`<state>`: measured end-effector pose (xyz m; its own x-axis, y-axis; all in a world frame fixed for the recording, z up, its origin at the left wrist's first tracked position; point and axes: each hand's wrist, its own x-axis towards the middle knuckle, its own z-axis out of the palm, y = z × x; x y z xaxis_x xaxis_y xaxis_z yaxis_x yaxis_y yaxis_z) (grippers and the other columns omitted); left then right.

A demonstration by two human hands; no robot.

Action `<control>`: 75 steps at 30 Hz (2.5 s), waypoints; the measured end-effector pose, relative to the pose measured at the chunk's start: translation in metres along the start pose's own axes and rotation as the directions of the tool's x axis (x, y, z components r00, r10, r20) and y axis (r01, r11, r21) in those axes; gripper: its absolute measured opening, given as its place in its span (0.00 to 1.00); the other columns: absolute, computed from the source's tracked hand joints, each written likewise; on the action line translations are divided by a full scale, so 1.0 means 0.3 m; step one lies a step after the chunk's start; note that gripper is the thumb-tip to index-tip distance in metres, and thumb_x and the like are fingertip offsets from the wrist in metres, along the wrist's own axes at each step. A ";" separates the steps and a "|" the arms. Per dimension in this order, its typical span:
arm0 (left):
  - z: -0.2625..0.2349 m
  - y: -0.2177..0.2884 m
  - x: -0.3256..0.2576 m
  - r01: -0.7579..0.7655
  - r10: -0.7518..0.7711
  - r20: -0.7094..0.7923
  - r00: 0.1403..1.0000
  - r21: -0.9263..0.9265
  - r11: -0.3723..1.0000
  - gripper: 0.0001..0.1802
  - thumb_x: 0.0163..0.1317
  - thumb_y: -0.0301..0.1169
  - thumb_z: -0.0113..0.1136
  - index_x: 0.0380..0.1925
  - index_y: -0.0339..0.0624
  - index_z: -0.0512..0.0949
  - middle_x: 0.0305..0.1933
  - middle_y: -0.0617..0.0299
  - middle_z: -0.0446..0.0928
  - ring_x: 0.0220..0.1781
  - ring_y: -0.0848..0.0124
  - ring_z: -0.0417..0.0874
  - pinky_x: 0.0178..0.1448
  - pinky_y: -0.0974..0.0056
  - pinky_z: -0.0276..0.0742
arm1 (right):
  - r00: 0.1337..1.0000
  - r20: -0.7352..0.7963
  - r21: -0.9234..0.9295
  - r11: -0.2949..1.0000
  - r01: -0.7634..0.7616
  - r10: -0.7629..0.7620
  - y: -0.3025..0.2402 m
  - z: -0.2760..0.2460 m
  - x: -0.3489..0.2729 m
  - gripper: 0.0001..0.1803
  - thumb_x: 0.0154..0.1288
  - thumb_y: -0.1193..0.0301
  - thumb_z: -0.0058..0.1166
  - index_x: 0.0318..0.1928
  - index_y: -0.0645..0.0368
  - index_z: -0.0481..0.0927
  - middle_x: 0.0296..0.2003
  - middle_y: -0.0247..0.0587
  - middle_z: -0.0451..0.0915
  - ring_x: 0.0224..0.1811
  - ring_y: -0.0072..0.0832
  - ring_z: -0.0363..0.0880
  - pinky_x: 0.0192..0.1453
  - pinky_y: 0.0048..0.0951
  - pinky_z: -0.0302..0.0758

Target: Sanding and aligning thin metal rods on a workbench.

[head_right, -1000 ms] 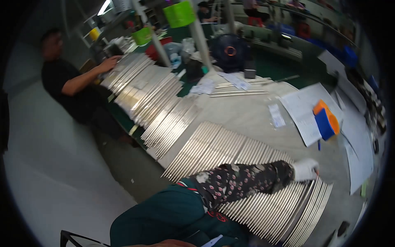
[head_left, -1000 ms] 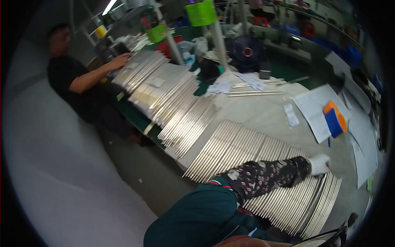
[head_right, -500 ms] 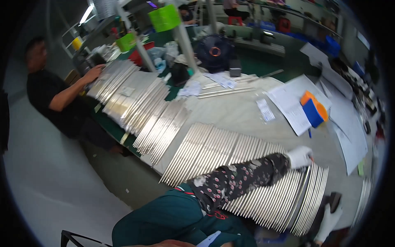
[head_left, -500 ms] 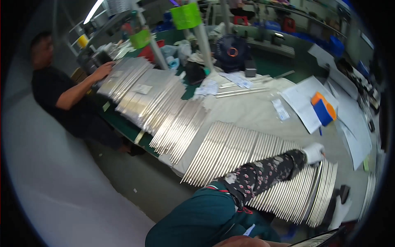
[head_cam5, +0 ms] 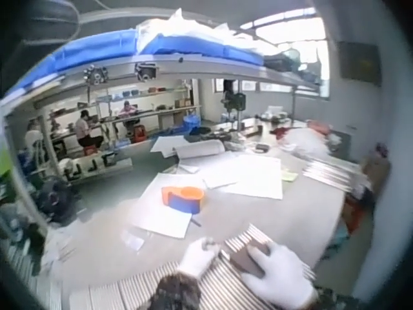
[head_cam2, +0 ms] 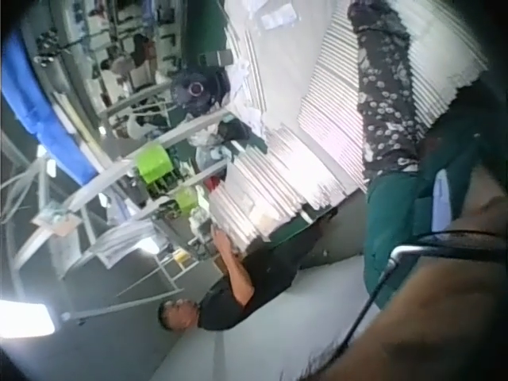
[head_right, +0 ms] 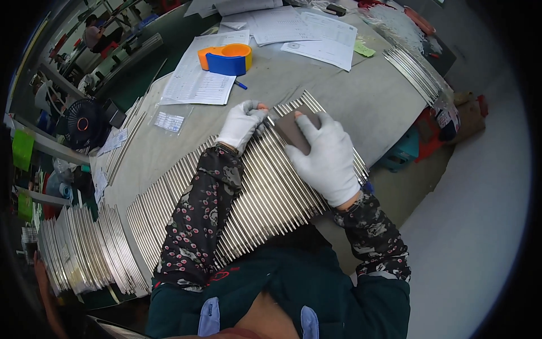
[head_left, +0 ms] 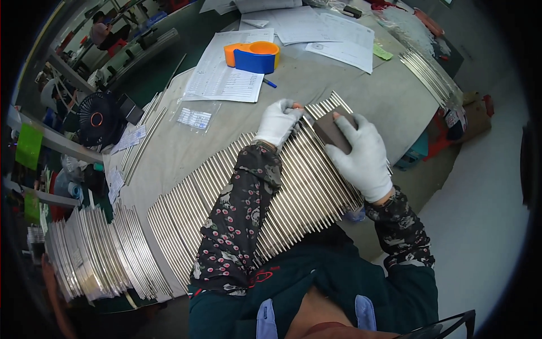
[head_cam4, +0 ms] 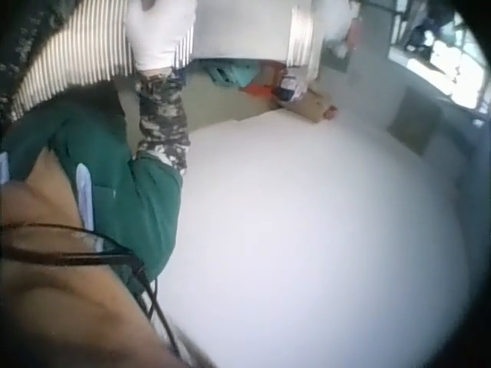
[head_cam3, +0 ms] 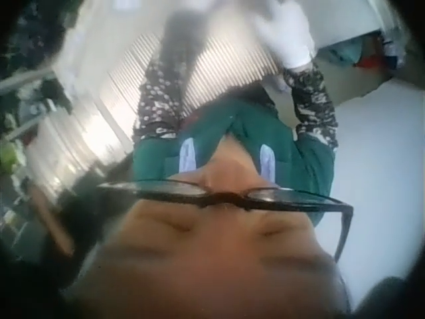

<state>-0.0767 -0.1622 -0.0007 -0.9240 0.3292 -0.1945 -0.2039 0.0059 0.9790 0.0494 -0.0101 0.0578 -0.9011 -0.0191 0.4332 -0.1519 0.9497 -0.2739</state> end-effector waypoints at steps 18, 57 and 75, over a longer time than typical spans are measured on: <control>-0.020 0.010 0.000 -0.035 0.039 -0.047 0.998 0.078 0.996 0.09 0.64 0.25 0.58 0.43 0.32 0.76 0.27 0.65 0.77 0.20 0.81 0.72 0.24 0.76 0.68 | 0.973 -0.020 -0.014 0.973 0.230 -0.230 -0.025 0.087 0.044 0.27 0.49 0.59 0.62 0.51 0.56 0.80 0.40 0.53 0.76 0.42 0.45 0.77 0.45 0.44 0.76; -0.012 0.025 -0.014 0.031 -0.035 -0.074 0.997 -0.051 0.998 0.09 0.63 0.24 0.59 0.41 0.30 0.75 0.24 0.63 0.76 0.20 0.79 0.75 0.24 0.74 0.71 | 0.999 0.016 -0.178 0.983 0.035 -0.033 0.110 0.025 0.032 0.27 0.49 0.59 0.62 0.51 0.55 0.80 0.43 0.52 0.75 0.42 0.45 0.76 0.45 0.43 0.75; -0.009 0.031 -0.021 0.028 -0.031 -0.078 0.996 -0.038 0.999 0.09 0.63 0.24 0.58 0.42 0.30 0.75 0.26 0.64 0.76 0.21 0.79 0.75 0.25 0.74 0.71 | 1.000 0.018 -0.035 0.999 0.022 -0.021 0.047 -0.005 0.005 0.30 0.47 0.64 0.65 0.53 0.58 0.79 0.51 0.57 0.73 0.49 0.48 0.74 0.55 0.42 0.73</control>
<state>-0.0737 -0.1669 0.0094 -0.9397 0.2539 -0.2291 -0.2421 -0.0209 0.9700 0.0465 0.0038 0.0559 -0.9047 -0.0448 0.4238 -0.1574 0.9593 -0.2346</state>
